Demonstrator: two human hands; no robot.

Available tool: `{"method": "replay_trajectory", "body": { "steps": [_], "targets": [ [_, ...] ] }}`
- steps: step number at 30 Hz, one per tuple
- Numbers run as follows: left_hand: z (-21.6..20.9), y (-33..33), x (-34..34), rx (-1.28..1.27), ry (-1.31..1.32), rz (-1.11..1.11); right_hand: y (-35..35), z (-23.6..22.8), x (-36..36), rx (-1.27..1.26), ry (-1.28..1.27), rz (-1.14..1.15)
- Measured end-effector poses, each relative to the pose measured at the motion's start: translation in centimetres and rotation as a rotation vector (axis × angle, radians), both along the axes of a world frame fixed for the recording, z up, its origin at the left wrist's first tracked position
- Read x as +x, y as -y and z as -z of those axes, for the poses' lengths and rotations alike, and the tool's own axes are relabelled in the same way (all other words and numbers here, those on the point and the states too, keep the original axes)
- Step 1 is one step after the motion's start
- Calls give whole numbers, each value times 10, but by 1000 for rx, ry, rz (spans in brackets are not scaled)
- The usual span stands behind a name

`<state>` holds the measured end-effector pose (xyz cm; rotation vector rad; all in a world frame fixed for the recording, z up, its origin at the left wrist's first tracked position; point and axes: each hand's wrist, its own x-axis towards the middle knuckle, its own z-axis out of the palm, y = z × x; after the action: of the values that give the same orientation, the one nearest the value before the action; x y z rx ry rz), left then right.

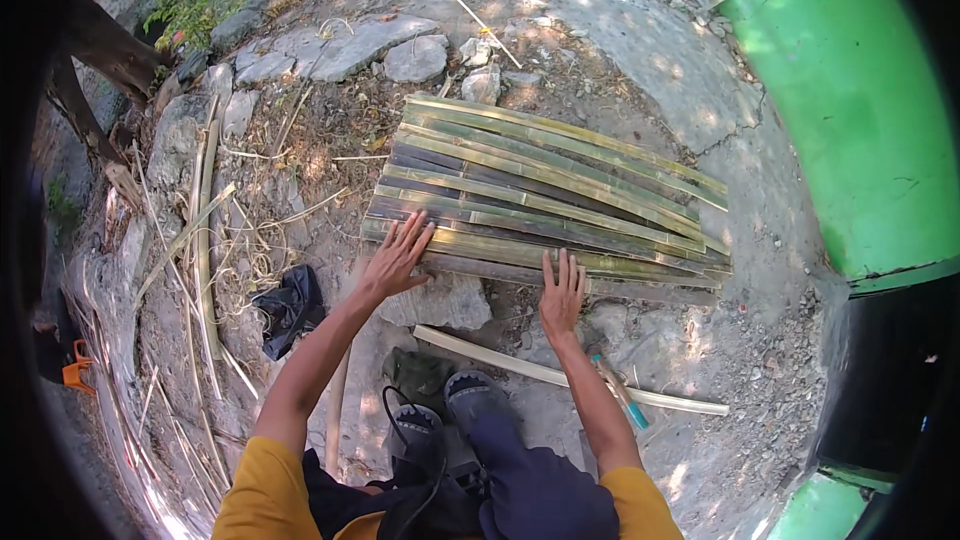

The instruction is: The person constructs a flat panel of bamboo strips by laying them across a wooden support and hammering small nails through the strips into the wood.

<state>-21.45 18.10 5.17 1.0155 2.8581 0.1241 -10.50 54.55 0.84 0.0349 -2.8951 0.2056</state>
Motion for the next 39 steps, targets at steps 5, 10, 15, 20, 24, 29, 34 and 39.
{"method": "replay_trajectory", "body": {
  "steps": [5, 10, 15, 20, 24, 29, 34, 39],
  "targets": [
    [17, -21, -3, 136, 1, -32, -2, -6, -9, -1, 29, 73],
    [16, -14, -5, 150, -1, -20, 6, -10, -15, -4, 69, 96],
    [15, 11, -9, 253, 23, -14, 12, -56, -45, -190, 114, -137],
    [5, 47, 2, 487, -43, -342, -2, -48, -41, -292, 203, -295],
    [18, 83, 16, 652, 51, -579, 2, -58, -40, -402, 189, -262],
    [32, 96, 13, 793, 236, -637, 7, -57, -42, -403, 229, -306],
    [27, 79, 16, 874, 163, -672, -9, -64, -57, -346, 144, -219],
    [29, 84, 23, 800, 138, -715, -44, -57, -47, -328, 131, -41]
  ]
}}
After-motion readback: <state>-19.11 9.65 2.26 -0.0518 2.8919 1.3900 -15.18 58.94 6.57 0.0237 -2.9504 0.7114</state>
